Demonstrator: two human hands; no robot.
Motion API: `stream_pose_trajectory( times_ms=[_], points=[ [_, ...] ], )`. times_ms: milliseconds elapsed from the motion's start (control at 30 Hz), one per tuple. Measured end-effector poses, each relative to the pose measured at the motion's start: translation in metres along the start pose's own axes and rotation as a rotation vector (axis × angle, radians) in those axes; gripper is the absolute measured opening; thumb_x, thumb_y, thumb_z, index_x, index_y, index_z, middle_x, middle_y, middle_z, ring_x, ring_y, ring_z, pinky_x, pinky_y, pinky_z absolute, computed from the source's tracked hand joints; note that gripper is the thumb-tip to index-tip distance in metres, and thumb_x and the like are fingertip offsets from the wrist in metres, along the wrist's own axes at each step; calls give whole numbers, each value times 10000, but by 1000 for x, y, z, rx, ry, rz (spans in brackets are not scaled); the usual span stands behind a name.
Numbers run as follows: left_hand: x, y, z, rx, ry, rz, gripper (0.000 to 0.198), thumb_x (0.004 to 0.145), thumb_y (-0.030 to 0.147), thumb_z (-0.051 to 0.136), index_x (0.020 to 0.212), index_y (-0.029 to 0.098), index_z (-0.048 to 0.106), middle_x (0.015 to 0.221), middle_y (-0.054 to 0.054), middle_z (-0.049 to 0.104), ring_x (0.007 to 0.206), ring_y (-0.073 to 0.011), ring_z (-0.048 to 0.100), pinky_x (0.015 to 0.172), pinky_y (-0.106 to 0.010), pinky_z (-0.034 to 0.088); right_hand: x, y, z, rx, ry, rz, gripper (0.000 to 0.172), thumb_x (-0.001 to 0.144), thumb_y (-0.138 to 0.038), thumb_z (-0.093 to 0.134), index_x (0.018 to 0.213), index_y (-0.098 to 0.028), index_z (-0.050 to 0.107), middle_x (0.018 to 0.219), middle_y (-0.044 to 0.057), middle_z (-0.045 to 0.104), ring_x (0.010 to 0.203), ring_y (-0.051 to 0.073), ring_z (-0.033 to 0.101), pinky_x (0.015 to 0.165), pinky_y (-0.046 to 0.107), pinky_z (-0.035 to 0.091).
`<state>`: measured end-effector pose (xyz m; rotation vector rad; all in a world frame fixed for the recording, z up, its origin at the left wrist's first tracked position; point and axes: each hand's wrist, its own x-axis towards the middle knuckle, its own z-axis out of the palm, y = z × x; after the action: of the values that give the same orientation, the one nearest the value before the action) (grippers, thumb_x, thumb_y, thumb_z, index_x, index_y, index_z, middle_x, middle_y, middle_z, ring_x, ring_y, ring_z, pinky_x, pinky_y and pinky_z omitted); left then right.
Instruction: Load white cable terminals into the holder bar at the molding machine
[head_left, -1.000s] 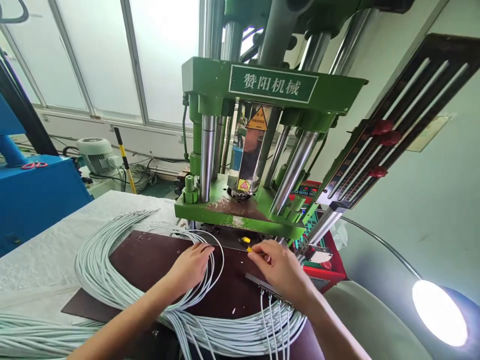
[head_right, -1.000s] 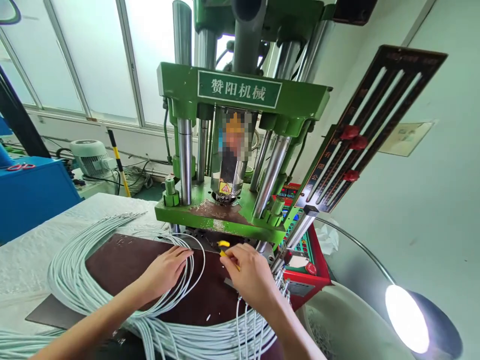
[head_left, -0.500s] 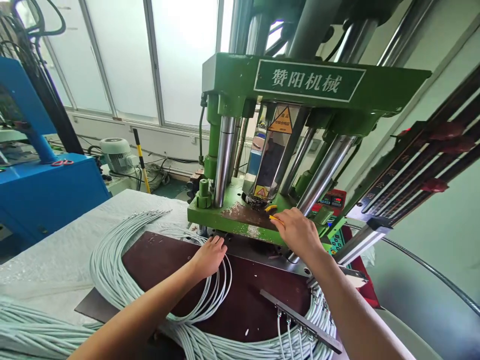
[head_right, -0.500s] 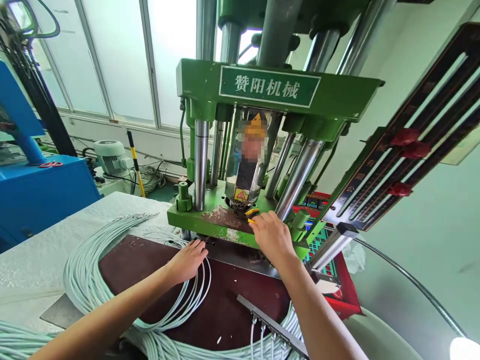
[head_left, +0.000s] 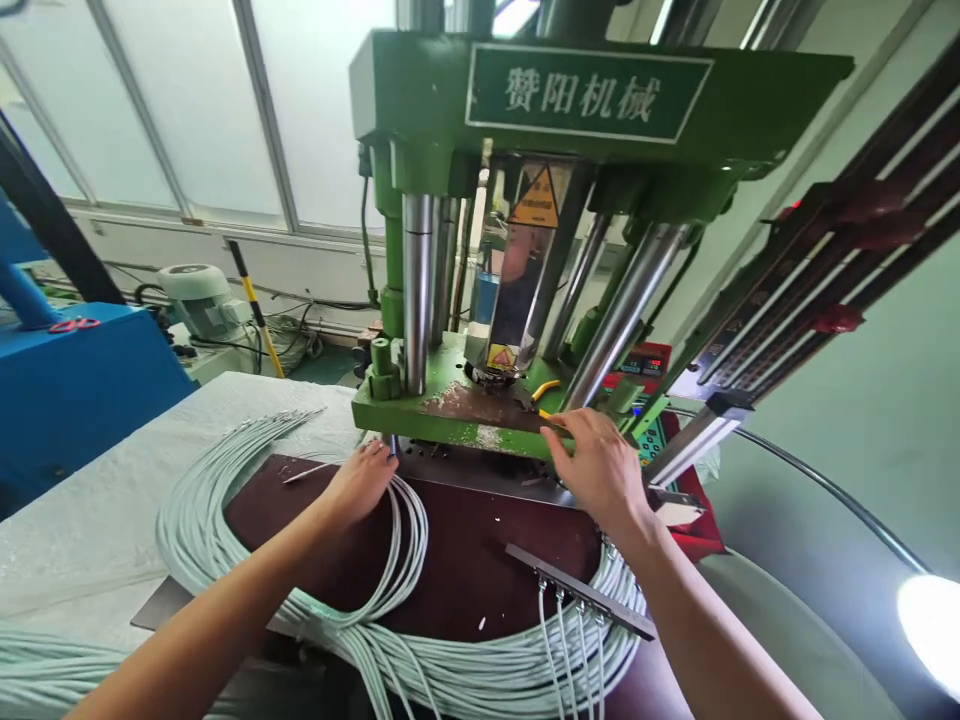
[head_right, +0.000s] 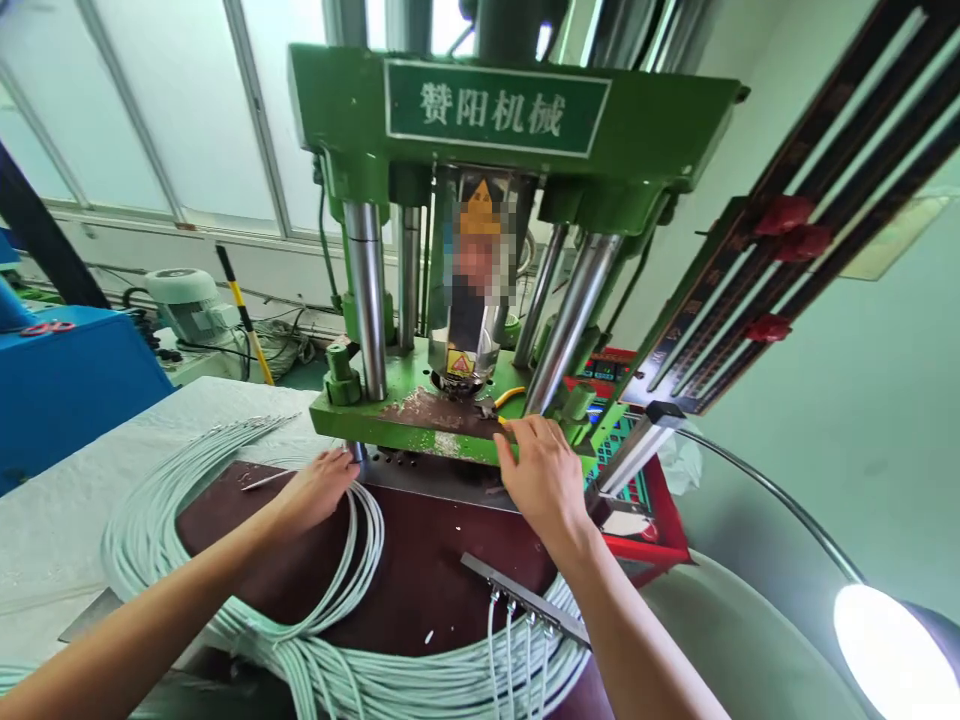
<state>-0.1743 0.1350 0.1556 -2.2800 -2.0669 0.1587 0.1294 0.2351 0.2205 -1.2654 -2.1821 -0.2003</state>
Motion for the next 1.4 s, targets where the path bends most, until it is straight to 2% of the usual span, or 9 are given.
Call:
stream_pose_trajectory(
  times_ms=[133, 267, 400, 600, 733, 933, 1067, 1167, 1400],
  points=[
    [-2, -20, 1, 24, -25, -58, 332, 821, -15, 442, 1000, 125, 685, 1060, -163, 693, 1055, -301, 623, 910, -420, 466, -32, 4, -6, 234, -76, -12, 228, 943, -374, 531, 938, -207, 686, 941, 47, 714, 891, 197, 655, 767, 305, 489],
    [-2, -31, 1, 66, -46, -150, 383, 816, -33, 376, 994, 110, 683, 1010, -160, 714, 972, -290, 657, 828, -384, 491, -57, 18, -2, 399, -359, 120, 258, 937, -387, 515, 935, -218, 710, 871, 26, 724, 734, 164, 656, 686, 279, 489],
    [-4, -35, -5, 95, -63, -190, 326, 808, 5, 429, 975, 114, 687, 989, -136, 731, 993, -283, 668, 843, -360, 492, -71, 36, 11, 391, -599, 231, 267, 943, -360, 508, 896, -217, 728, 870, 22, 755, 760, 161, 690, 688, 252, 490],
    [-8, -35, -15, 130, -57, -273, 357, 792, -14, 393, 1011, -2, 675, 1005, -227, 727, 1002, -388, 675, 817, -450, 520, -84, 55, 31, 318, -698, 325, 176, 907, -298, 584, 868, -219, 737, 882, 34, 771, 831, 182, 713, 701, 245, 473],
    [-7, -4, -18, 69, 16, -226, 438, 827, 10, 366, 1192, -35, 604, 1179, -269, 670, 1105, -385, 642, 945, -482, 483, -85, 53, 38, 270, -725, 353, 155, 917, -306, 580, 948, -231, 713, 906, 31, 767, 882, 190, 706, 717, 253, 449],
    [5, 87, -9, -177, 35, -29, 307, 958, 201, 387, 1113, 242, 649, 1112, -28, 734, 982, -179, 697, 854, -266, 527, -83, 49, 38, 247, -751, 323, 152, 918, -314, 594, 972, -200, 681, 882, 59, 754, 876, 205, 698, 693, 268, 422],
    [22, 130, -4, -246, 7, 17, 249, 950, 202, 421, 1041, 213, 653, 1057, -71, 724, 952, -224, 693, 835, -322, 510, -82, 55, 34, 301, -764, 285, 152, 929, -320, 584, 952, -209, 686, 807, 20, 747, 788, 170, 692, 649, 245, 411],
    [33, 143, -5, -301, -43, 65, 211, 936, 196, 451, 1024, 222, 641, 1039, -54, 709, 899, -216, 693, 804, -320, 501, -83, 59, 34, 333, -749, 280, 164, 932, -332, 579, 940, -217, 696, 811, 7, 748, 779, 159, 689, 631, 236, 405],
    [54, 147, -19, -423, -202, 71, 179, 847, 104, 465, 804, 202, 610, 795, -38, 662, 802, -214, 657, 765, -322, 473, -86, 63, 38, 336, -687, 303, 198, 930, -377, 584, 944, -224, 709, 867, 24, 759, 828, 183, 702, 652, 251, 408]
  ],
)
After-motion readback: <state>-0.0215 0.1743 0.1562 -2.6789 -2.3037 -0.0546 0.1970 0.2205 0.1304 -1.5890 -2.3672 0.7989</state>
